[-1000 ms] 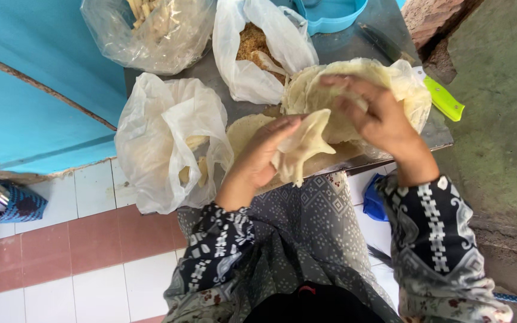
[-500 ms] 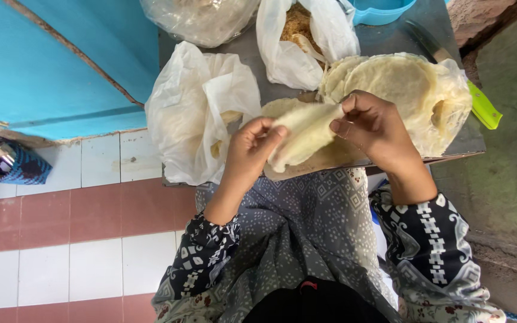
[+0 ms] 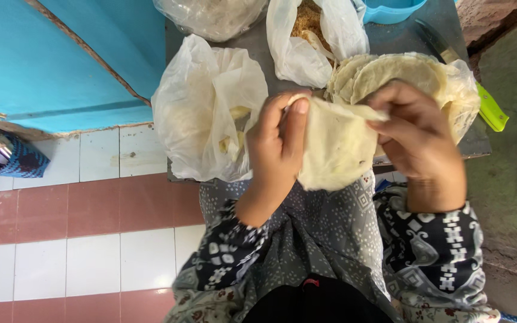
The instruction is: The person sits at a small table and peels thin translucent sheets off round pressed cakes by hand, one cake at a time. They press each cake with one hand, tear away a thin layer, spread it out, and stack the peeled sheets on the table with the finished cakes.
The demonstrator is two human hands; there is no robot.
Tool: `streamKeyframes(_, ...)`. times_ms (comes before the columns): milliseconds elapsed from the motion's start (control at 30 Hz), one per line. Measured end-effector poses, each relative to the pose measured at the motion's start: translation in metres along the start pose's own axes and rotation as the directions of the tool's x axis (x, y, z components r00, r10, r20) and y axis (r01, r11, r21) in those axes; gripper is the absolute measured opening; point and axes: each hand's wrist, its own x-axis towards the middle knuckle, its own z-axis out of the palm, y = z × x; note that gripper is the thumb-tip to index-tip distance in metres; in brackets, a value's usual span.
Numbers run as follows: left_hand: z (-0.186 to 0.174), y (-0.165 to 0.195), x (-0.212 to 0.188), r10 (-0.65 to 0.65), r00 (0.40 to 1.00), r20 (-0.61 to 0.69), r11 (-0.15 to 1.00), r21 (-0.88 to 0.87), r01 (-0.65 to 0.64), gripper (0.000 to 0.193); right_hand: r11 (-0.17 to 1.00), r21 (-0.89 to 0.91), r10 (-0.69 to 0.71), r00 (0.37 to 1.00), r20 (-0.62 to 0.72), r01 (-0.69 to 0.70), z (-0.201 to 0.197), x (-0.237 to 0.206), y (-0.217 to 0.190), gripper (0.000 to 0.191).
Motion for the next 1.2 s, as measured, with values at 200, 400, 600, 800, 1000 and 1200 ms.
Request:
streamKeyframes(200,-0.011,-0.067,-0.006,-0.241,0.97,0.024,0.887,0.411,0.21,0.019,0.971,-0.065,0.218,0.96,-0.175,-0.232,-0.01,0.019,0.074,0.012)
streamKeyframes(400,-0.04,-0.093,-0.005,-0.163,0.984,0.07,0.804,0.588,0.091,0.017,0.913,-0.341,0.152,0.963,-0.225,-0.224,-0.003,0.044,0.11,0.014)
streamKeyframes(600,-0.054,-0.094,0.004,-0.082,0.988,0.132,0.724,0.689,-0.032,0.015,0.722,-0.621,0.122,0.94,-0.32,-0.305,0.001,0.048,0.113,0.012)
streamKeyframes(800,-0.062,-0.087,0.009,-0.241,0.966,0.094,0.687,0.72,0.101,0.012,0.562,-0.805,-0.029,0.967,-0.251,-0.192,0.005,0.044,0.112,0.012)
streamKeyframes(1000,-0.064,-0.09,0.009,-0.063,0.983,0.175,0.734,0.675,-0.073,0.011,0.396,-0.918,-0.265,0.956,-0.124,-0.009,0.015,0.04,0.112,0.015)
streamKeyframes(1200,-0.06,-0.086,0.006,-0.087,0.982,0.168,0.581,0.809,-0.087,0.021,0.18,-0.984,-0.336,0.94,-0.058,0.004,0.029,0.039,0.106,0.023)
